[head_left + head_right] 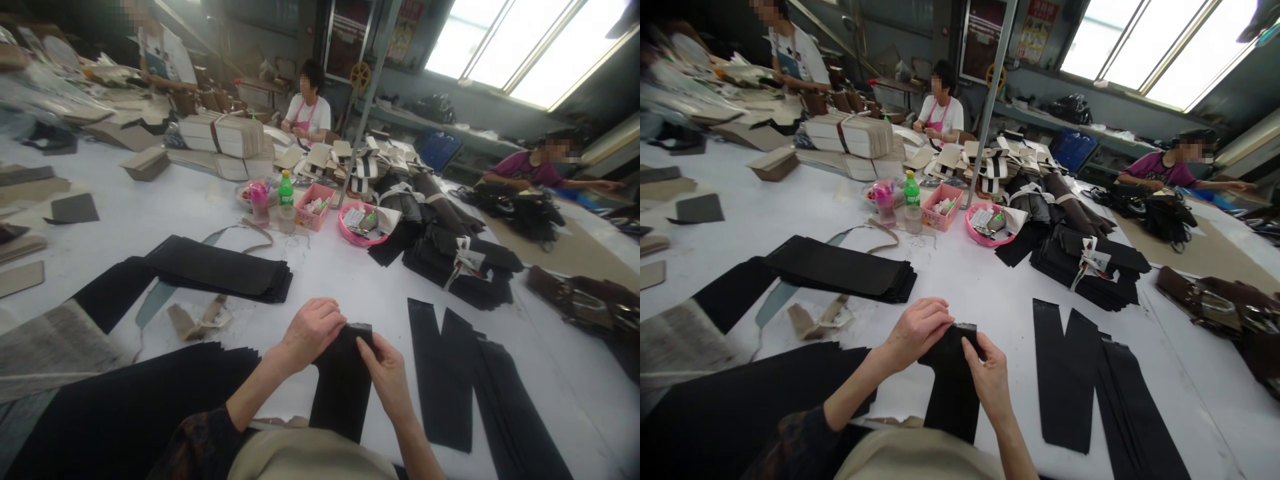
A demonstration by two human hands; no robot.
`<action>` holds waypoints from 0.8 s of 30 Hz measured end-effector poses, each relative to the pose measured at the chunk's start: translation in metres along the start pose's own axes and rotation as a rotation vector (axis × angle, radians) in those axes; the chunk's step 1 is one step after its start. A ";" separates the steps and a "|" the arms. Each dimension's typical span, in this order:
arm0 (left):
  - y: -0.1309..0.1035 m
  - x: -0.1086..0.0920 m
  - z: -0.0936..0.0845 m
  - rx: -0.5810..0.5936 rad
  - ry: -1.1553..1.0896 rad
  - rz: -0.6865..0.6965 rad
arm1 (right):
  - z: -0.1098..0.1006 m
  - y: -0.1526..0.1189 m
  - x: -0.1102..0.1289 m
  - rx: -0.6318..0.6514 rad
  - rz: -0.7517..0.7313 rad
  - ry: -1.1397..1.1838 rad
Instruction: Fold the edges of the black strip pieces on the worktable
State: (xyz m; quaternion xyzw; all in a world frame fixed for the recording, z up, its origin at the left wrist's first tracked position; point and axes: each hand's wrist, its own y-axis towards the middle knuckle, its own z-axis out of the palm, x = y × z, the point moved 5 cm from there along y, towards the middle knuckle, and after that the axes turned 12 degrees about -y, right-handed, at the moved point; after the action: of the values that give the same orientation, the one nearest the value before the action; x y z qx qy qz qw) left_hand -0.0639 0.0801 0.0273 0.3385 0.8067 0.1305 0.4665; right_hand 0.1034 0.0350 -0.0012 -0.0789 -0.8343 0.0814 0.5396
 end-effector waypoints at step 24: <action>-0.016 0.033 0.006 0.245 -1.113 -0.824 | 0.010 -0.005 0.005 0.107 0.068 0.163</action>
State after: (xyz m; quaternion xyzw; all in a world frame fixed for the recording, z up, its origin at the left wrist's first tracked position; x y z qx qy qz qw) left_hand -0.0771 0.0898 -0.0065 0.0718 0.5195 -0.3412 0.7801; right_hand 0.0917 0.0306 0.0003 -0.0843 -0.7789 0.1375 0.6061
